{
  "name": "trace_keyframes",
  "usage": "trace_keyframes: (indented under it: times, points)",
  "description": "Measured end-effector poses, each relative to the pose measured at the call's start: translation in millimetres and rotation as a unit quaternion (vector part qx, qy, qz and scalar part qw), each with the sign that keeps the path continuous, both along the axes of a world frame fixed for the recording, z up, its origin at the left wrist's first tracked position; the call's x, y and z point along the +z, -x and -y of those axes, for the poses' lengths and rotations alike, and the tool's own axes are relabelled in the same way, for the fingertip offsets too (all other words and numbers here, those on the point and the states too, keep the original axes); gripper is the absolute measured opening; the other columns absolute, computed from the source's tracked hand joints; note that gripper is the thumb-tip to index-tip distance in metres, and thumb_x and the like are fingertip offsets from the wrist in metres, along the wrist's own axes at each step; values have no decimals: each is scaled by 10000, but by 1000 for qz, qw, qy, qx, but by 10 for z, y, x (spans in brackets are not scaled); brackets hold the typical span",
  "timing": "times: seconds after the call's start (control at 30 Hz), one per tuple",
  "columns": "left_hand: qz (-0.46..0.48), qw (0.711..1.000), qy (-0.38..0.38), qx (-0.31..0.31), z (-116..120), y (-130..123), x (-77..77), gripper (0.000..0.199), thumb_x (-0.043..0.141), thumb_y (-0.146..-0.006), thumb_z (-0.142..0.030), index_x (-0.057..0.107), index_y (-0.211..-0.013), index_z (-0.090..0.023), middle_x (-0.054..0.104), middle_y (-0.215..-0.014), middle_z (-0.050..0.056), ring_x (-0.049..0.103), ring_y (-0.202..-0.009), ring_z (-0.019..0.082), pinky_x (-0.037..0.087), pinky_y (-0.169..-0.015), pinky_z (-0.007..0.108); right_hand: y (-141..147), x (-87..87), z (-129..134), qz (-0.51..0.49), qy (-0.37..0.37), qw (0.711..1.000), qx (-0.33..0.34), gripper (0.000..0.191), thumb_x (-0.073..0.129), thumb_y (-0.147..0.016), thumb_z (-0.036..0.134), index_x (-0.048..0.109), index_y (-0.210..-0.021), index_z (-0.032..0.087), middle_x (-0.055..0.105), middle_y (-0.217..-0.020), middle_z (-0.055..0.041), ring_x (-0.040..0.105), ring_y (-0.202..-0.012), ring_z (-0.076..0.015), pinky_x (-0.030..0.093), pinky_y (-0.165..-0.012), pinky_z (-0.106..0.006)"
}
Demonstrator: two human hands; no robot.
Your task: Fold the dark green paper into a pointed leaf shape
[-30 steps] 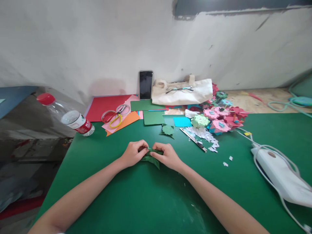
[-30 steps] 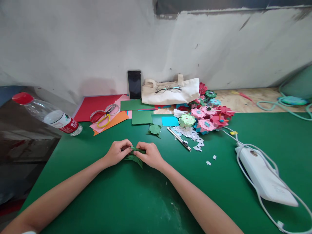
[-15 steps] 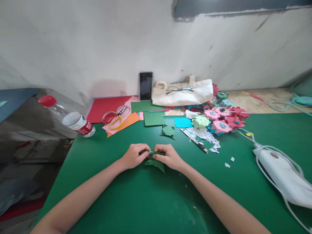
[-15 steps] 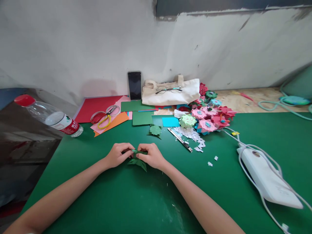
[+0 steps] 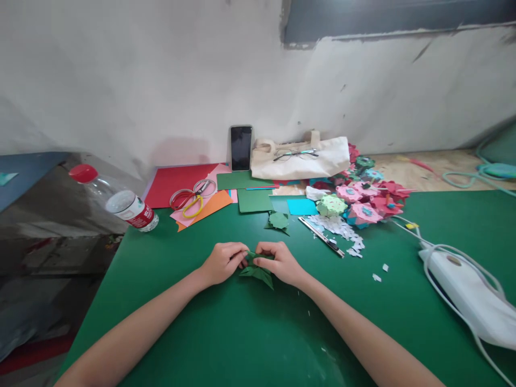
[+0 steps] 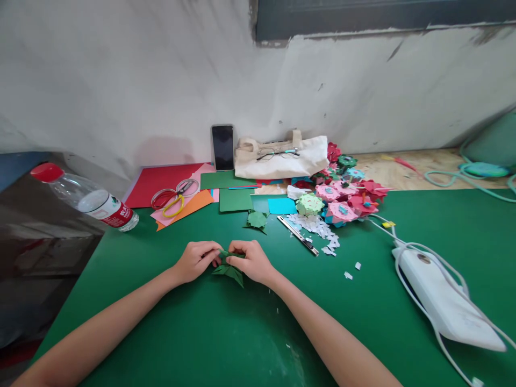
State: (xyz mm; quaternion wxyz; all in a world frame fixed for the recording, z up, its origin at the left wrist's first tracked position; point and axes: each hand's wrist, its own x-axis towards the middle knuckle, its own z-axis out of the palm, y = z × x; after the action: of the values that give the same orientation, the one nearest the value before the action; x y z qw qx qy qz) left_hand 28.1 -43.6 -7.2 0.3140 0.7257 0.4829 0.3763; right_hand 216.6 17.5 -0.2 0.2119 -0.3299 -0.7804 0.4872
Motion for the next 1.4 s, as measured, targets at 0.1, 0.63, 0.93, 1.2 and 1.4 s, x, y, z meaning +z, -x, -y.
trace_keyframes:
  times: [0.1, 0.63, 0.93, 1.2, 1.4]
  points:
    - [-10, 1000, 5, -6, 6, 0, 23, 217, 392, -936, -227, 597, -883, -178, 637, -692, 5, 602, -593, 100, 490, -624, 210, 5, -11, 9, -1, -2, 1000, -9, 192, 550, -737, 263, 466, -588, 175, 364, -519, 61, 318, -524, -74, 244, -508, -201]
    - [0, 998, 48, 27, 5, -30, -16, 254, 381, -954, -269, 512, -755, -180, 590, -621, -25, 573, -523, 80, 460, -571, 189, 17, 13, 29, 12, -31, 999, 5, 199, 561, -762, 278, 511, -605, 167, 389, -520, 62, 330, -517, -67, 239, -516, -199]
    - [13, 997, 72, 35, 19, -45, 40, 145, 534, -876, -320, 506, -906, -180, 595, -733, -21, 548, -561, 76, 435, -558, 180, -3, -31, 29, 9, -67, 997, 27, 267, 545, -818, 334, 501, -618, 164, 354, -528, 65, 299, -511, -59, 230, -512, -194]
    - [-59, 998, 22, -5, -18, -52, 26, 208, 495, -899, -286, 577, -754, -161, 554, -683, -7, 488, -638, 98, 357, -619, 206, 7, -69, 77, 13, -125, 991, 49, 235, 509, -852, 308, 515, -664, 165, 415, -551, 57, 330, -518, -56, 228, -529, -196]
    - [-44, 996, 73, 13, -6, -25, 52, 228, 553, -861, -268, 613, -676, -148, 550, -591, -20, 456, -565, 80, 311, -559, 197, 4, -73, 60, 14, -135, 989, 61, 219, 527, -851, 297, 565, -683, 162, 445, -540, 57, 340, -498, -50, 231, -519, -190]
